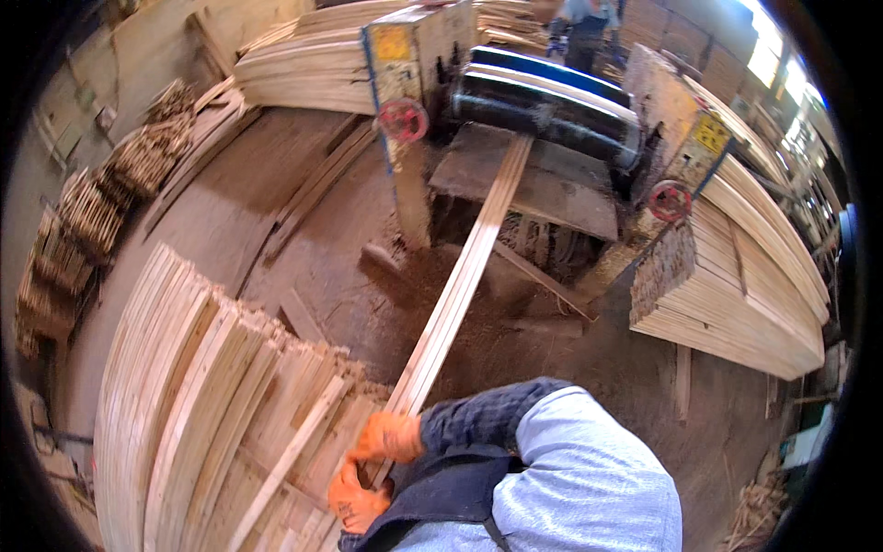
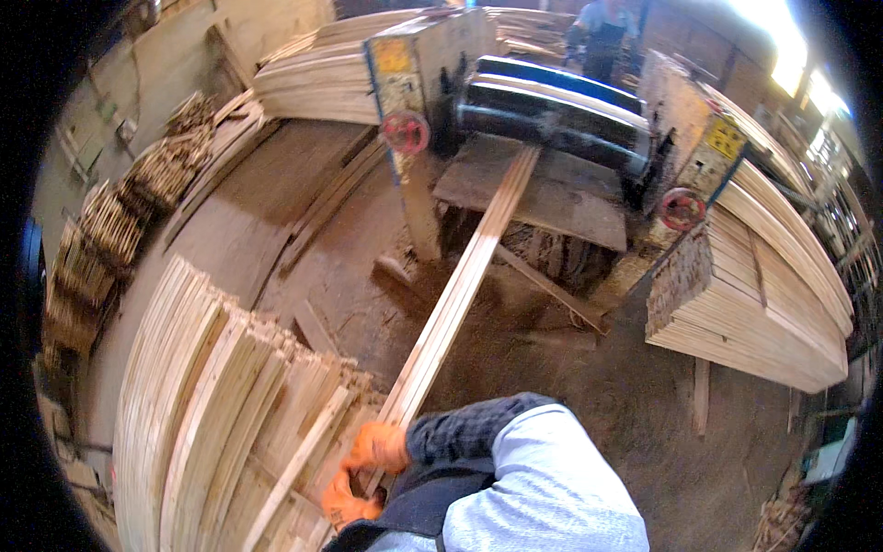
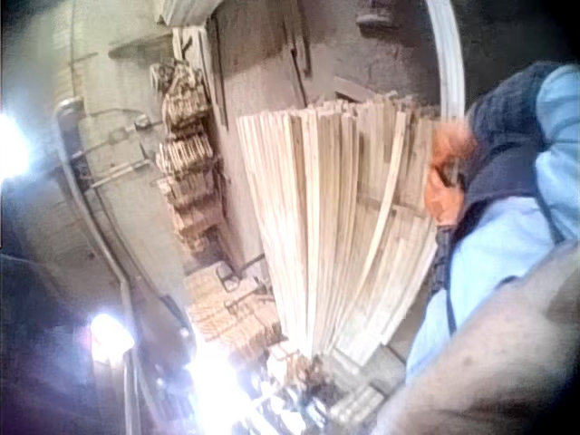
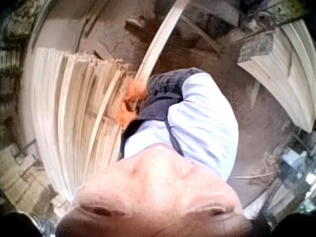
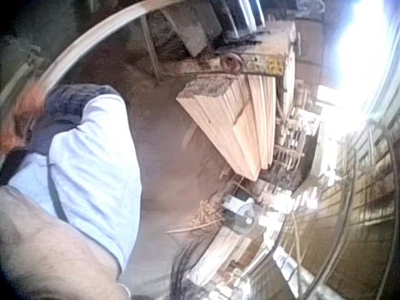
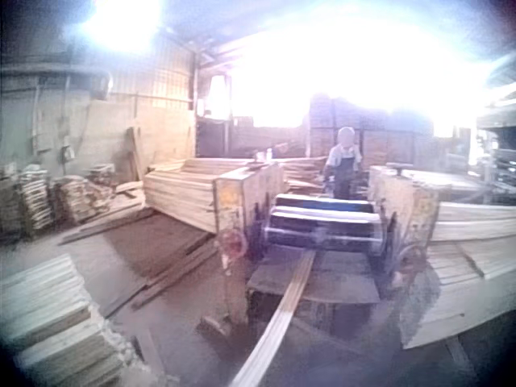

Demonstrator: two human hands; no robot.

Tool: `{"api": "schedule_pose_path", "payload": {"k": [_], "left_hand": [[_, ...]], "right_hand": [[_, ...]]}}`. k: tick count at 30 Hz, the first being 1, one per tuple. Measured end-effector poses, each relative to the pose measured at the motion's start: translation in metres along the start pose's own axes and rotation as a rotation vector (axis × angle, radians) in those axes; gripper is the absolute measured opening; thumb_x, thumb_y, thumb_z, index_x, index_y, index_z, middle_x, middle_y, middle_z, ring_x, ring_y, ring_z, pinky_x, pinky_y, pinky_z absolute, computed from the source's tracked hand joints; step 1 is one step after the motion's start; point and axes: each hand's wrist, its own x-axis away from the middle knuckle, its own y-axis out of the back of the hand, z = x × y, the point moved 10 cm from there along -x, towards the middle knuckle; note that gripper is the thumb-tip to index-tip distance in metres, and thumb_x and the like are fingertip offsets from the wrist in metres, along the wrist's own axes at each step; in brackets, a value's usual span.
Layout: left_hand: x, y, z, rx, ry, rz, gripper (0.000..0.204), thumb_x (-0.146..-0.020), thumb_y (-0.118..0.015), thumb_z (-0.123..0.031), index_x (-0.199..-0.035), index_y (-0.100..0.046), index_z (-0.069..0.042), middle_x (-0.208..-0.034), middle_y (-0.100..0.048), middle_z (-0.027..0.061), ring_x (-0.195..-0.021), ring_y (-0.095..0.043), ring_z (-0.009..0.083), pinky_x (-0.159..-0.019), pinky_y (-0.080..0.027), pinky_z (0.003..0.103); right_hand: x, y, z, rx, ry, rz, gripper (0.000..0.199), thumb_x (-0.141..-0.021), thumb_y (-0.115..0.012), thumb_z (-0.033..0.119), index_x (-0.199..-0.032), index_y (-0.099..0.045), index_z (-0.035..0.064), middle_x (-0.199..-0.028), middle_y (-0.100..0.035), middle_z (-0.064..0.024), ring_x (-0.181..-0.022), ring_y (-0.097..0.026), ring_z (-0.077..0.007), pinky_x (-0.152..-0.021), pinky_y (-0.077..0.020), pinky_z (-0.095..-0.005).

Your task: The person picks up long wooden planks from a stack and feeds them into a woodworking machine. They guide the planks through the machine and then place the processed wood onto a separate pile, repeating this process continuously.

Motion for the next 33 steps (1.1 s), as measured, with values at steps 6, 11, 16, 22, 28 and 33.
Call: {"api": "schedule_pose_path", "payload": {"k": [6,11,16,22,28,33], "left_hand": [[0.090,0.043,0.089,-0.145,-0.059,-0.190,0.092,-0.054,-0.093,-0.036,-0.133,-0.062,-0.002,-0.111,-0.067,0.0207,-0.101,-0.064,0.0437,-0.090,-0.051,0.054],[0.172,0.090,0.189,-0.295,0.030,-0.203,0.089,-0.056,-0.094,-0.029,-0.135,-0.061,-0.005,-0.114,-0.069,0.0174,-0.106,-0.065,0.0401,-0.095,-0.051,0.051],[0.121,0.073,0.161,-0.224,0.044,-0.109,0.074,-0.061,-0.092,-0.030,-0.126,-0.064,-0.009,-0.110,-0.071,0.0154,-0.105,-0.067,0.0375,-0.092,-0.052,0.050],[0.069,0.052,0.098,-0.041,0.048,-0.048,0.074,-0.062,-0.090,-0.031,-0.126,-0.065,-0.006,-0.110,-0.072,0.0170,-0.102,-0.069,0.0381,-0.091,-0.054,0.049],[0.065,0.075,0.090,0.009,-0.052,-0.159,0.086,-0.065,-0.092,-0.040,-0.136,-0.062,-0.003,-0.120,-0.071,0.0197,-0.107,-0.068,0.0382,-0.098,-0.051,0.049],[0.134,0.097,0.192,-0.205,0.161,-0.085,0.086,-0.066,-0.093,-0.039,-0.138,-0.062,-0.004,-0.117,-0.072,0.0181,-0.109,-0.067,0.0374,-0.095,-0.053,0.049]], "right_hand": [[0.054,0.039,-0.068,0.099,-0.138,0.044,0.073,-0.067,-0.077,0.006,-0.138,-0.062,0.0154,-0.115,-0.072,-0.0116,-0.113,-0.069,-0.0307,-0.101,-0.0529,-0.0450],[0.098,0.075,-0.111,0.243,-0.284,-0.060,0.083,-0.061,-0.082,0.003,-0.139,-0.062,0.0231,-0.135,-0.068,-0.0017,-0.135,-0.058,-0.0203,-0.128,-0.0288,-0.0448],[0.107,0.091,-0.131,0.284,-0.402,-0.083,0.086,-0.062,-0.081,0.003,-0.144,-0.056,0.0169,-0.137,-0.066,-0.0074,-0.137,-0.057,-0.0296,-0.126,-0.0328,-0.0473],[0.017,0.076,-0.026,0.033,0.030,-0.056,0.093,-0.057,-0.074,0.003,-0.147,-0.057,0.0143,-0.125,-0.072,-0.0129,-0.112,-0.070,-0.0350,-0.100,-0.0534,-0.0480],[-0.020,0.037,-0.011,0.072,-0.010,0.009,0.090,-0.058,-0.078,0.007,-0.146,-0.058,0.0129,-0.127,-0.071,-0.0132,-0.111,-0.070,-0.0344,-0.099,-0.0538,-0.0465],[0.016,0.045,-0.069,0.322,-0.241,0.087,0.094,-0.057,-0.086,0.013,-0.146,-0.055,0.0178,-0.128,-0.069,-0.0089,-0.119,-0.065,-0.0305,-0.108,-0.0478,-0.0457]]}}
